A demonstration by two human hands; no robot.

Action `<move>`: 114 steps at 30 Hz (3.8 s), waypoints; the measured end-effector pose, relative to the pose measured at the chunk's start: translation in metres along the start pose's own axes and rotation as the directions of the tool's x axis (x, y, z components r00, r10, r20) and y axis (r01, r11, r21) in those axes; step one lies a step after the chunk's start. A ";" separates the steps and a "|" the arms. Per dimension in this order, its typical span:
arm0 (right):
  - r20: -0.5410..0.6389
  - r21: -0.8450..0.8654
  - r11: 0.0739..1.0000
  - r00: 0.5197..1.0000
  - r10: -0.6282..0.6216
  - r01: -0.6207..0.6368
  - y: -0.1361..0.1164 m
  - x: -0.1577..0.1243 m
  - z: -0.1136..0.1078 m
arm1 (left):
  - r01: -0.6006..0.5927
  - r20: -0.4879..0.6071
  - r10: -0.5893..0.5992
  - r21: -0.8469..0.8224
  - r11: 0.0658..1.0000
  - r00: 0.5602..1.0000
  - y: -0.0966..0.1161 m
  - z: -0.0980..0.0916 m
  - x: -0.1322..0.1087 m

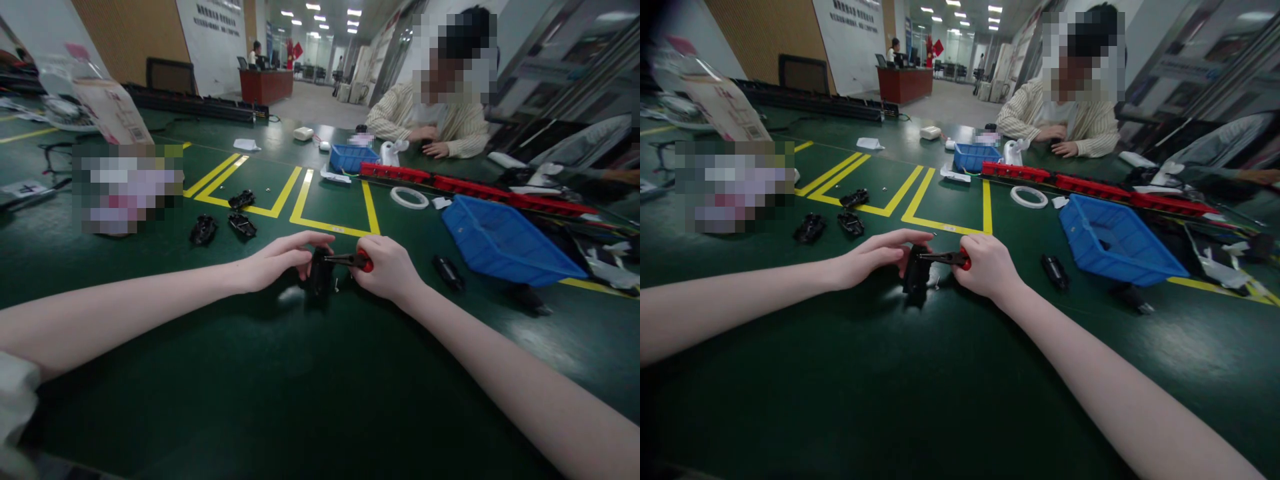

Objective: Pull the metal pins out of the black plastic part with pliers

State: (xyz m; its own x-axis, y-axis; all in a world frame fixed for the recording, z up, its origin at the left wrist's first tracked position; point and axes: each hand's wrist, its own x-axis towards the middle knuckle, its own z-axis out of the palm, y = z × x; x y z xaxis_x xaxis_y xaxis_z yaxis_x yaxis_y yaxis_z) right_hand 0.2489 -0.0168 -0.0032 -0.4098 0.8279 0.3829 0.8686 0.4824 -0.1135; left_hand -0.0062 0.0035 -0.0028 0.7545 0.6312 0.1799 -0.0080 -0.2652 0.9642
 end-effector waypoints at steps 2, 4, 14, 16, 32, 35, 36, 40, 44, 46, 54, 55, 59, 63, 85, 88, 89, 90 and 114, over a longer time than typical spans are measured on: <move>-0.006 -0.002 1.000 1.000 0.006 -0.006 0.000 0.000 -0.001 | 0.018 -0.015 -0.019 -0.067 0.998 1.000 -0.001 0.000 0.001; -0.009 -0.003 1.000 1.000 0.010 -0.010 -0.001 0.000 -0.001 | 0.012 -0.006 -0.013 -0.075 0.997 1.000 -0.001 0.001 0.002; 0.019 -0.002 1.000 1.000 -0.005 0.005 -0.001 0.000 -0.001 | -0.042 -0.012 0.043 0.083 0.996 0.999 0.000 0.000 0.001; 0.020 -0.006 1.000 1.000 -0.009 0.010 -0.001 0.000 -0.001 | -0.037 -0.029 0.040 0.097 0.995 0.999 0.000 0.000 0.002; 0.028 -0.028 0.999 0.999 -0.042 0.043 -0.001 -0.001 -0.001 | -0.088 -0.056 0.129 0.470 0.878 0.990 0.000 0.001 0.001; 0.021 -0.029 0.999 0.999 -0.044 0.044 -0.001 -0.001 -0.001 | -0.083 -0.061 0.126 0.472 0.878 0.990 0.000 0.001 0.001; 0.016 -0.031 0.999 0.999 -0.044 0.044 -0.001 -0.001 -0.001 | -0.083 -0.064 0.128 0.470 0.879 0.990 0.000 0.001 0.001; -0.005 -0.034 0.998 0.999 -0.048 0.048 -0.001 0.000 -0.001 | -0.091 -0.075 0.141 0.463 0.881 0.987 0.001 0.002 0.000; 0.001 -0.031 0.997 0.998 -0.065 0.065 -0.002 0.001 -0.001 | -0.084 -0.072 0.134 0.476 0.875 0.988 0.001 0.003 0.000; 0.007 -0.028 0.997 0.998 -0.070 0.070 -0.002 0.001 0.000 | -0.076 -0.072 0.125 0.481 0.873 0.989 0.001 0.004 0.001; 0.005 -0.042 0.998 0.998 -0.057 0.057 -0.002 0.000 0.002 | -0.030 -0.094 0.090 0.507 0.862 0.992 0.003 0.003 0.002; 0.003 -0.045 0.997 0.998 -0.055 0.055 -0.002 0.000 0.001 | -0.029 -0.099 0.092 0.512 0.859 0.991 0.003 0.003 0.002; -0.008 -0.055 0.997 0.999 -0.051 0.051 -0.002 -0.001 0.001 | -0.001 -0.119 0.073 0.519 0.855 0.990 0.004 0.004 0.002; -0.015 -0.058 0.997 0.998 -0.054 0.053 -0.002 0.000 0.000 | 0.001 -0.105 0.055 0.470 0.883 0.993 0.005 0.005 0.001; 0.060 -0.008 0.998 0.997 -0.054 0.055 -0.001 0.001 0.001 | -0.140 0.021 0.154 0.559 0.817 0.988 0.001 0.005 -0.001; 0.060 -0.008 0.999 0.997 -0.053 0.054 -0.001 0.002 0.001 | -0.138 0.020 0.153 0.565 0.813 0.988 0.001 0.005 -0.001; 0.059 -0.007 0.998 0.997 -0.055 0.055 -0.001 0.002 0.000 | -0.141 0.021 0.157 0.567 0.812 0.987 0.002 0.005 0.000; 0.056 -0.006 0.998 0.997 -0.057 0.058 -0.001 0.002 0.000 | -0.147 0.023 0.163 0.565 0.812 0.986 0.002 0.005 0.000; 0.011 0.055 0.998 1.000 -0.024 0.024 -0.001 0.001 -0.004 | 0.000 -0.044 0.020 0.427 0.904 0.999 0.004 0.002 0.003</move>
State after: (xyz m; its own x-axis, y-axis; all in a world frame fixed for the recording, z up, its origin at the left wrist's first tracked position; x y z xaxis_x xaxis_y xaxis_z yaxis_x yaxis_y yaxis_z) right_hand 0.2489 -0.0172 0.0010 -0.4336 0.8190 0.3757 0.8421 0.5167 -0.1546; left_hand -0.0023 0.0033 0.0008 0.7248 0.6569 0.2075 0.2732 -0.5506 0.7888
